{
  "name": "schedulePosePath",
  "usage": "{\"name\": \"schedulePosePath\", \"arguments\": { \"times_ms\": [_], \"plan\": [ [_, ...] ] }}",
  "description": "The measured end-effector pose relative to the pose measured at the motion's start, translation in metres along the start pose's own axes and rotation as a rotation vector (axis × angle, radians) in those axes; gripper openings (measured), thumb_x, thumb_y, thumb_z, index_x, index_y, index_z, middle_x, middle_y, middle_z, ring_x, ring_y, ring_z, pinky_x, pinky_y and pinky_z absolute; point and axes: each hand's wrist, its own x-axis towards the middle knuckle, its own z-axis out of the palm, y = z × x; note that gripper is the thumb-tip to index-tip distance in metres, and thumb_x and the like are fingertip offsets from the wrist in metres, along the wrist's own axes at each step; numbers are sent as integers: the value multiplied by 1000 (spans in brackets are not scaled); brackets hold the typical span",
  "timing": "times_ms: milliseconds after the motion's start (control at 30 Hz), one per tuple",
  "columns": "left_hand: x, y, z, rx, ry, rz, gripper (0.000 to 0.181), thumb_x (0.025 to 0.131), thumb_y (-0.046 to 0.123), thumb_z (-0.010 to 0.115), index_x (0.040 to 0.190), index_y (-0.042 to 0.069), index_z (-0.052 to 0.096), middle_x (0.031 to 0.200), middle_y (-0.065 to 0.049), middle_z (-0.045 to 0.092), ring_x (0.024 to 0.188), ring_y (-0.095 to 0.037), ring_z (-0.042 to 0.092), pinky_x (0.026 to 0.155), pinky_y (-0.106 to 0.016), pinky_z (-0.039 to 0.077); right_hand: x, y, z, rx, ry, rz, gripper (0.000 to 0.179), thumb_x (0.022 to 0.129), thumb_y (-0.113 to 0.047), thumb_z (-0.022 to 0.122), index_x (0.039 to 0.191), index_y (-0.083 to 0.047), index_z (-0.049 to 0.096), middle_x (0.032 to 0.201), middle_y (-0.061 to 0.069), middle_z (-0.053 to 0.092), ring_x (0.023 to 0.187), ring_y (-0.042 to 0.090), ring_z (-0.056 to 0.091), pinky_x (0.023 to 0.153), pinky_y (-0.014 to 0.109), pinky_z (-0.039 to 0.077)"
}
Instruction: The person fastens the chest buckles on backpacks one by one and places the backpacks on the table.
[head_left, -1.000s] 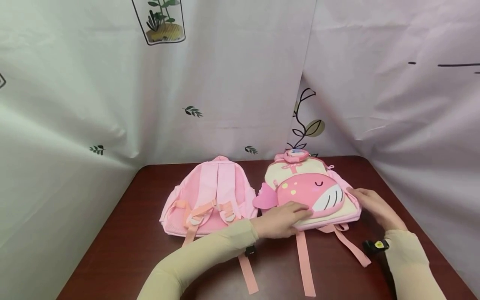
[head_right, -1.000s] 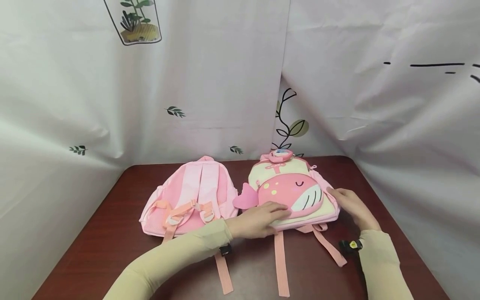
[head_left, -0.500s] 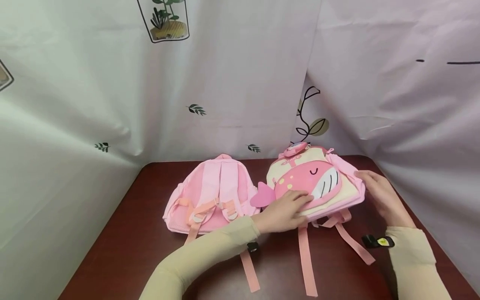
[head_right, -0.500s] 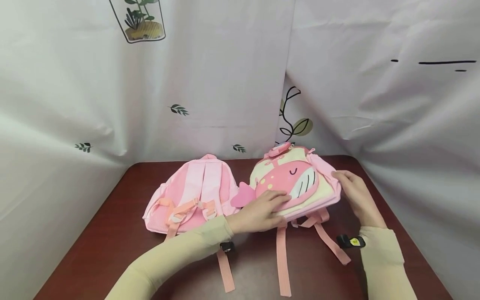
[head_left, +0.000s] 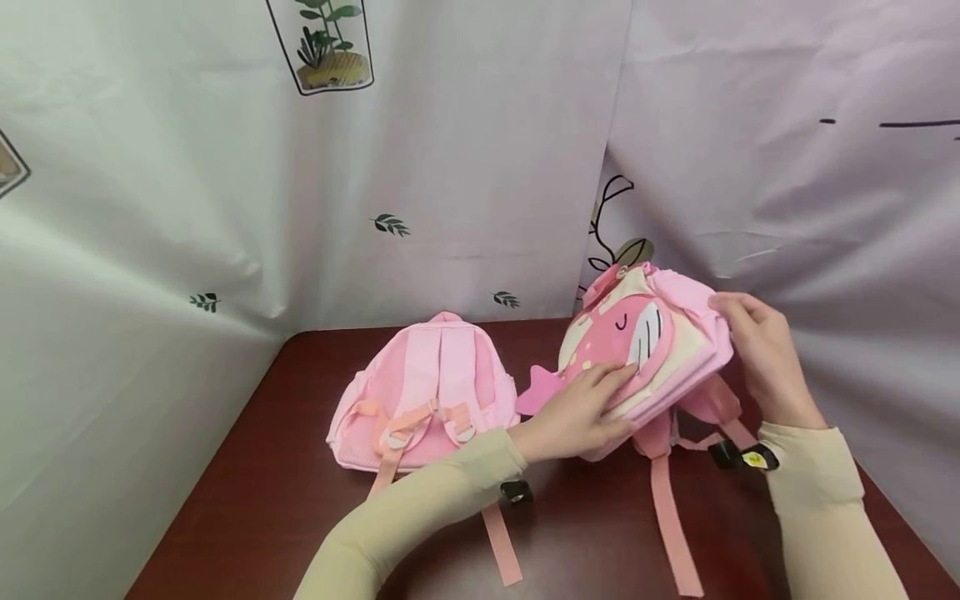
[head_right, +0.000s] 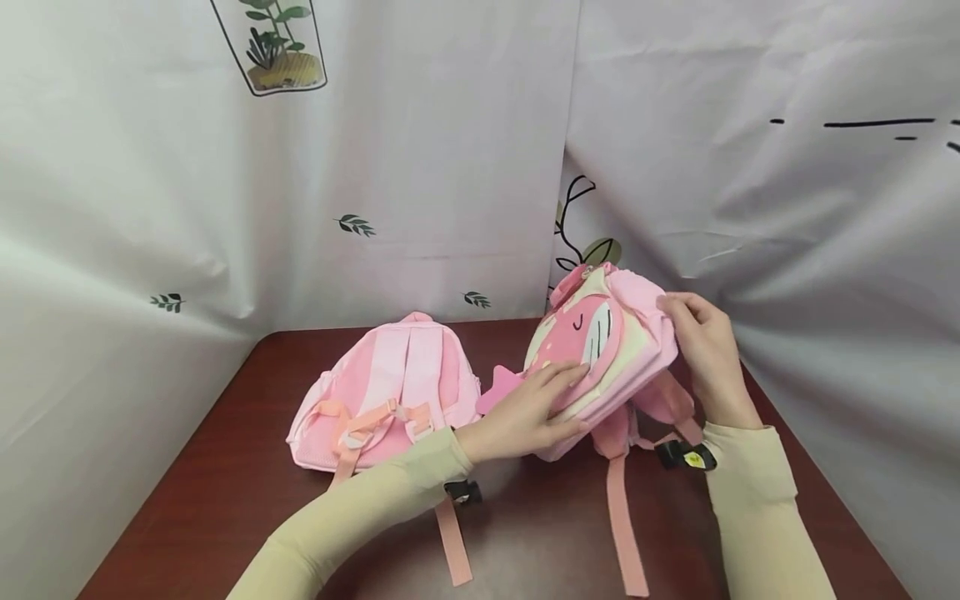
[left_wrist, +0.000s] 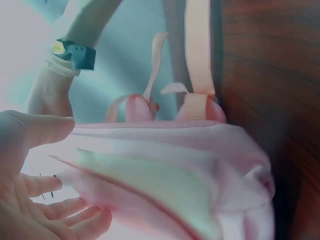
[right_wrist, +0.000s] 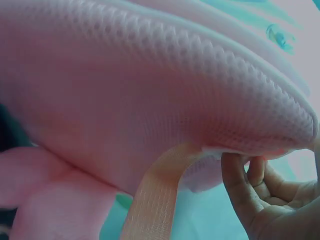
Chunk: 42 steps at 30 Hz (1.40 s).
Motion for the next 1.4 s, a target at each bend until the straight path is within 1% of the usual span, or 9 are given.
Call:
{"name": "schedulePosePath", "arguments": {
  "times_ms": [100,200,367,500,733,833,967,1133,1400],
  "plan": [
    [1,3,-5,-73,7,4,75,96,37,69,156,10,34,152,-10,41,139,-16,40,114,-22,29,0,-11,9,-107,1,-45,16,98,-35,66,107,-26,74,94,-17,65,83,3,58,67,13,48],
    [0,4,-13,-203,33,-38,74,97,35,68,157,11,31,153,-8,42,138,-14,42,113,-23,32,-2,-18,21,-116,-33,-106,21,98,-33,66,114,-22,73,96,-17,67,81,3,61,66,14,50],
    [0,1,-30,-446,153,-148,70,99,34,64,157,11,32,151,-9,45,132,-16,51,105,-27,43,-8,-21,44,-165,-102,-247,36,99,-32,66,129,-12,69,105,-15,67,91,3,62,75,13,49],
    [0,-6,-46,-550,245,-229,66,100,32,64,157,13,35,149,-10,46,131,-20,53,101,-28,48,-14,-18,63,-216,-159,-339,42,101,-30,64,137,-8,63,115,-8,61,101,2,60,84,13,45],
    [-5,-16,-67,-652,336,-287,56,104,32,57,154,15,40,154,-5,43,136,-21,47,108,-35,43,-19,-14,88,-48,-315,-423,45,100,-12,64,143,-3,55,137,6,53,122,8,57,99,17,45],
    [-7,-17,-70,-724,356,-291,55,105,37,52,154,15,40,157,-4,41,139,-22,44,109,-37,41,-19,-15,97,23,-384,-428,55,95,-4,69,147,-3,51,144,9,47,133,15,50,105,21,42],
    [-9,-16,-70,-869,361,-294,56,107,37,47,156,14,35,159,-6,36,140,-23,42,107,-41,44,-21,-19,102,24,-408,-448,62,90,1,73,147,-5,51,146,10,47,137,17,47,107,21,39],
    [-11,-18,-77,-1086,408,-369,55,108,35,43,157,12,32,158,-11,35,139,-29,42,99,-53,49,-25,-26,110,8,-458,-505,59,90,5,72,145,-5,54,147,12,48,136,20,49,108,24,39],
    [-15,-39,-96,-1175,409,-497,62,107,44,40,154,5,33,153,-14,39,136,-34,43,92,-58,52,-35,-20,129,-102,-479,-589,60,87,-2,78,143,-11,58,151,3,49,140,18,44,107,23,40]
  ]
}}
